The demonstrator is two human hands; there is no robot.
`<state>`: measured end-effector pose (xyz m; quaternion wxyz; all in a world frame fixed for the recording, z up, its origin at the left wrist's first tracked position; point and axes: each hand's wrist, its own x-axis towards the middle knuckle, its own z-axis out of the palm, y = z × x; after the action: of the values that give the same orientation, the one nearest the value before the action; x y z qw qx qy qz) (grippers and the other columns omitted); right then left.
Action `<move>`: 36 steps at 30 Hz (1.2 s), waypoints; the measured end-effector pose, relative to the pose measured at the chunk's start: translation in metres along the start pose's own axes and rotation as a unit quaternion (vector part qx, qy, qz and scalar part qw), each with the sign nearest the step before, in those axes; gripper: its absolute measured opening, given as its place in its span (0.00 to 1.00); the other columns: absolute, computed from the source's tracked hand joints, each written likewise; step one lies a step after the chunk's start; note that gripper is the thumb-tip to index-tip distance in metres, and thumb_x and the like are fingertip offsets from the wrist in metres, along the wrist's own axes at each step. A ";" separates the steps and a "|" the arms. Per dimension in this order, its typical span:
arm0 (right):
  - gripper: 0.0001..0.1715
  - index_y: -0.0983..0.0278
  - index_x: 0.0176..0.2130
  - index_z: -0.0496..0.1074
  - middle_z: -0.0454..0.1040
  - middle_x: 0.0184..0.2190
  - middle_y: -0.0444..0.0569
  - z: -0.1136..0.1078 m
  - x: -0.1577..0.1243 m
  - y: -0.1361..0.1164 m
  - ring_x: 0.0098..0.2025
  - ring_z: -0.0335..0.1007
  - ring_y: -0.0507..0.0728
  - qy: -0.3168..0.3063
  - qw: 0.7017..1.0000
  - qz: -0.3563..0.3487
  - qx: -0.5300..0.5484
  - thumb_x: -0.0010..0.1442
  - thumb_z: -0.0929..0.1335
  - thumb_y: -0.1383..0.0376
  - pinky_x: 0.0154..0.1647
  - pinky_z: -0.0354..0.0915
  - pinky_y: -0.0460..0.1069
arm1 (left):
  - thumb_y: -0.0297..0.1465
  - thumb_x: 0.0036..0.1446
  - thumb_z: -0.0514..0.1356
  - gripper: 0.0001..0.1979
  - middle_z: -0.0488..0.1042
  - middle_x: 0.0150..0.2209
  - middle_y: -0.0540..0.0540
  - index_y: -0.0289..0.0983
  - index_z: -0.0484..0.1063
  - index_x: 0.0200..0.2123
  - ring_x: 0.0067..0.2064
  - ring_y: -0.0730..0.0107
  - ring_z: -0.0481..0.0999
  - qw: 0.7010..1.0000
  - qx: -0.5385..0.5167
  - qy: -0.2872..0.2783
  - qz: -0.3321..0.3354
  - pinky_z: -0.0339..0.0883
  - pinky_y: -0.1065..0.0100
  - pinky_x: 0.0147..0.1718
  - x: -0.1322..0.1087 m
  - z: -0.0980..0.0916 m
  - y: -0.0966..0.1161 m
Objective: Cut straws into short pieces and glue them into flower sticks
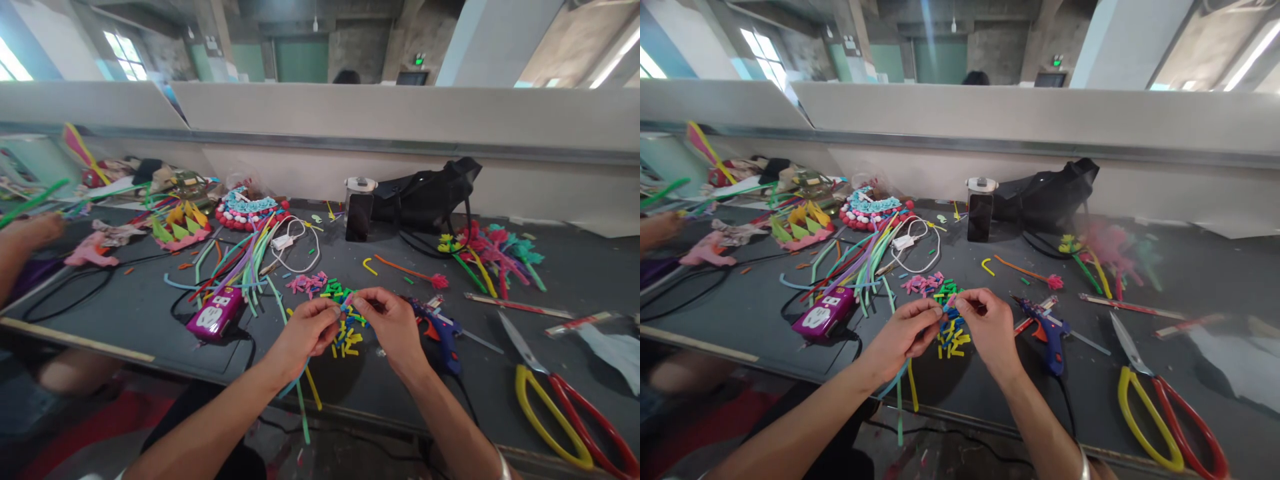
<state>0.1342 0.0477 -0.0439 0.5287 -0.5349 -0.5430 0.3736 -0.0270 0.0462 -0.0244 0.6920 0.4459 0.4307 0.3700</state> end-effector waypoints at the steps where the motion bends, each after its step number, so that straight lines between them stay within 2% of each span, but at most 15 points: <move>1: 0.09 0.63 0.32 0.77 0.78 0.31 0.47 0.000 0.000 -0.001 0.33 0.72 0.55 0.002 1.000 -0.003 -0.003 0.55 0.70 0.59 0.37 0.66 0.49 | 0.39 0.53 0.61 0.13 0.55 0.15 0.58 0.36 0.65 0.26 0.14 0.85 0.47 1.000 0.002 0.003 0.002 0.36 0.76 0.13 0.000 0.000 0.000; 13: 0.10 0.63 0.32 0.77 0.78 0.30 0.46 0.004 -0.003 0.004 0.32 0.72 0.54 0.023 0.999 -0.017 -0.014 0.56 0.70 0.59 0.36 0.66 0.48 | 0.38 0.54 0.60 0.12 0.56 0.15 0.58 0.36 0.64 0.26 0.14 0.84 0.47 1.000 0.013 0.006 0.009 0.36 0.76 0.13 0.001 0.000 -0.001; 17: 0.12 0.62 0.35 0.78 0.79 0.34 0.47 0.001 -0.002 0.000 0.36 0.73 0.55 0.023 0.999 -0.029 -0.005 0.59 0.69 0.58 0.38 0.65 0.48 | 0.37 0.56 0.58 0.11 0.56 0.15 0.58 0.36 0.65 0.27 0.14 0.84 0.47 1.000 0.007 0.001 0.004 0.36 0.76 0.13 0.000 0.000 0.002; 20: 0.15 0.62 0.41 0.78 0.79 0.37 0.48 -0.005 0.000 -0.001 0.37 0.72 0.55 0.049 0.998 -0.017 0.023 0.59 0.68 0.56 0.38 0.65 0.48 | 0.37 0.57 0.58 0.10 0.58 0.17 0.57 0.36 0.66 0.29 0.15 0.84 0.48 1.000 -0.005 -0.012 -0.002 0.36 0.75 0.13 -0.002 -0.002 0.005; 23: 0.19 0.64 0.41 0.77 0.78 0.34 0.48 -0.012 0.003 0.000 0.34 0.70 0.54 0.077 0.996 0.006 0.035 0.57 0.69 0.53 0.33 0.64 0.47 | 0.39 0.57 0.59 0.12 0.61 0.20 0.55 0.36 0.67 0.31 0.16 0.84 0.52 1.000 -0.022 -0.017 0.001 0.39 0.76 0.14 -0.002 -0.006 0.005; 26: 0.20 0.64 0.40 0.77 0.78 0.32 0.49 -0.024 0.004 -0.001 0.32 0.70 0.54 0.101 0.995 0.012 0.001 0.55 0.69 0.53 0.32 0.64 0.47 | 0.39 0.56 0.61 0.12 0.63 0.24 0.54 0.35 0.68 0.32 0.19 0.83 0.57 0.999 -0.046 -0.020 0.001 0.43 0.77 0.15 0.000 -0.012 0.004; 28: 0.19 0.64 0.40 0.77 0.78 0.32 0.49 -0.035 0.003 -0.002 0.31 0.71 0.55 0.110 0.992 0.001 -0.062 0.55 0.69 0.53 0.33 0.65 0.48 | 0.39 0.56 0.62 0.13 0.62 0.25 0.53 0.34 0.69 0.32 0.20 0.83 0.57 0.998 -0.062 -0.025 -0.001 0.44 0.77 0.16 0.000 -0.015 0.004; 30: 0.19 0.63 0.39 0.77 0.78 0.32 0.48 -0.049 0.001 -0.005 0.31 0.72 0.56 0.115 0.980 -0.021 -0.161 0.56 0.67 0.52 0.35 0.66 0.49 | 0.38 0.56 0.62 0.12 0.61 0.24 0.54 0.34 0.69 0.32 0.19 0.84 0.55 0.997 -0.072 -0.029 0.001 0.41 0.77 0.15 0.001 -0.019 0.004; 32: 0.18 0.61 0.38 0.77 0.78 0.32 0.48 -0.067 -0.004 -0.006 0.32 0.73 0.57 0.116 0.951 -0.029 -0.286 0.56 0.66 0.52 0.36 0.65 0.51 | 0.38 0.57 0.61 0.12 0.61 0.22 0.55 0.34 0.68 0.33 0.17 0.85 0.52 0.997 -0.078 -0.025 0.011 0.39 0.76 0.15 0.000 -0.021 0.005; 34: 0.18 0.58 0.37 0.76 0.79 0.32 0.48 -0.085 -0.011 -0.005 0.33 0.74 0.60 0.108 0.904 0.005 -0.414 0.58 0.63 0.50 0.34 0.64 0.52 | 0.38 0.59 0.58 0.11 0.60 0.21 0.56 0.35 0.68 0.34 0.16 0.85 0.50 0.996 -0.079 -0.017 0.025 0.38 0.76 0.15 -0.001 -0.022 0.006; 36: 0.22 0.57 0.32 0.74 0.79 0.30 0.49 -0.103 -0.020 -0.001 0.33 0.75 0.64 0.080 0.853 0.071 -0.510 0.59 0.61 0.47 0.29 0.62 0.53 | 0.37 0.61 0.57 0.10 0.60 0.19 0.56 0.35 0.68 0.34 0.15 0.85 0.50 0.996 -0.079 -0.012 0.035 0.39 0.76 0.15 -0.001 -0.022 0.008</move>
<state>0.2317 0.0112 -0.0302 0.1951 -0.7944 -0.5740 0.0363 -0.0489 0.0544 -0.0220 0.7170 0.4090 0.3759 0.4211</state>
